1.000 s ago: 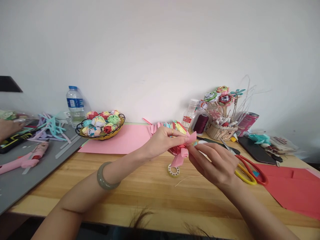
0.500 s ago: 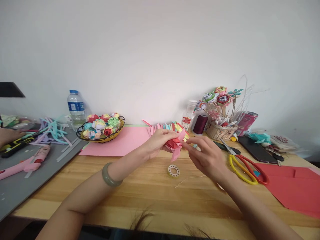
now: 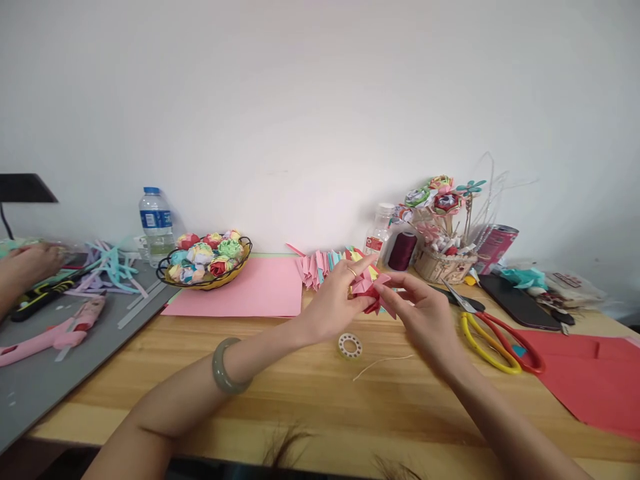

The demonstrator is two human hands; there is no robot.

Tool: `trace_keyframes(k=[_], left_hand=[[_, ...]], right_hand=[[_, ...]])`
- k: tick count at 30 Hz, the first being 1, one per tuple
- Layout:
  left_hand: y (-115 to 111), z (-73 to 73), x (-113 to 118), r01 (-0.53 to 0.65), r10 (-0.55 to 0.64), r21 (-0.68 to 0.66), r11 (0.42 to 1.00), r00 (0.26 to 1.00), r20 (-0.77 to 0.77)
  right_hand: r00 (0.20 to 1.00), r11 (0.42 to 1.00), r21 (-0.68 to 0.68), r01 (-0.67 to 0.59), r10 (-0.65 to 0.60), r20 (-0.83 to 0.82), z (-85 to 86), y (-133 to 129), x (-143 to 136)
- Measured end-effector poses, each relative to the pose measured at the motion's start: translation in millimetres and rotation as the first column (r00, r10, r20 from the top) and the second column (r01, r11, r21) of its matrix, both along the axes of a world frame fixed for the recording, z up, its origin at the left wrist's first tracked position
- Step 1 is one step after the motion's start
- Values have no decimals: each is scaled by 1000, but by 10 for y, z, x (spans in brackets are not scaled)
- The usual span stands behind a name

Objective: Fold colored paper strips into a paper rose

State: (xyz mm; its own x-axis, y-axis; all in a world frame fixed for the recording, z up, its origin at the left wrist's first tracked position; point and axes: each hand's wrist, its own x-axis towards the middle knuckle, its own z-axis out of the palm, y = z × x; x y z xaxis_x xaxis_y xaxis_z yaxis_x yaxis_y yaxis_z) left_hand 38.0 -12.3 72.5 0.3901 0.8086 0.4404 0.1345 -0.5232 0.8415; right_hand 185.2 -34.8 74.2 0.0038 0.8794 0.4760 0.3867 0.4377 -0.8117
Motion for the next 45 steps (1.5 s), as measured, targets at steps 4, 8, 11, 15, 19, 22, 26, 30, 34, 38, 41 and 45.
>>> trace_keyframes(k=[4,8,11,15,19,22,26,30,34,38,41,45], left_hand=[[-54,42,-12,-59,61,18,998,990,-128],[4,158,-106,-128,156,157,979,971,-181],[69,164,-155,-84,118,174,981,973,-198],[85,60,-144,-68,93,98,993,956,-277],[72,-45,-131,-75,95,82,994,954,-284],[77,-109,-139,-98,108,55,994,972,-208],[79,-165,-148,-119,118,-2,993,987,-111],[74,-187,-150,-128,124,-33,991,987,-103],[112,-199,-169,-88,84,-52,995,993,-79],[188,-179,-215,109,-114,-158,981,993,-26],[230,-157,-244,167,-166,-152,974,986,14],[242,-141,-266,233,-231,-105,967,972,33]], right_hand=[[991,996,87,-8,-4,135,-30,13,48],[952,983,122,-139,99,289,-78,87,96],[931,975,140,-172,115,347,-129,151,114],[913,977,141,-161,93,398,-209,217,134],[909,975,183,-127,41,415,-283,251,142],[910,961,255,-106,-9,415,-319,258,126],[914,934,347,-88,-63,402,-338,251,96],[908,915,397,-68,-108,405,-339,241,86],[901,898,431,-88,-112,418,-304,215,82],[890,911,389,-137,-59,452,-251,172,73],[877,885,437,-158,-78,475,-247,158,77],[816,783,596,-177,-222,533,-281,161,106]])
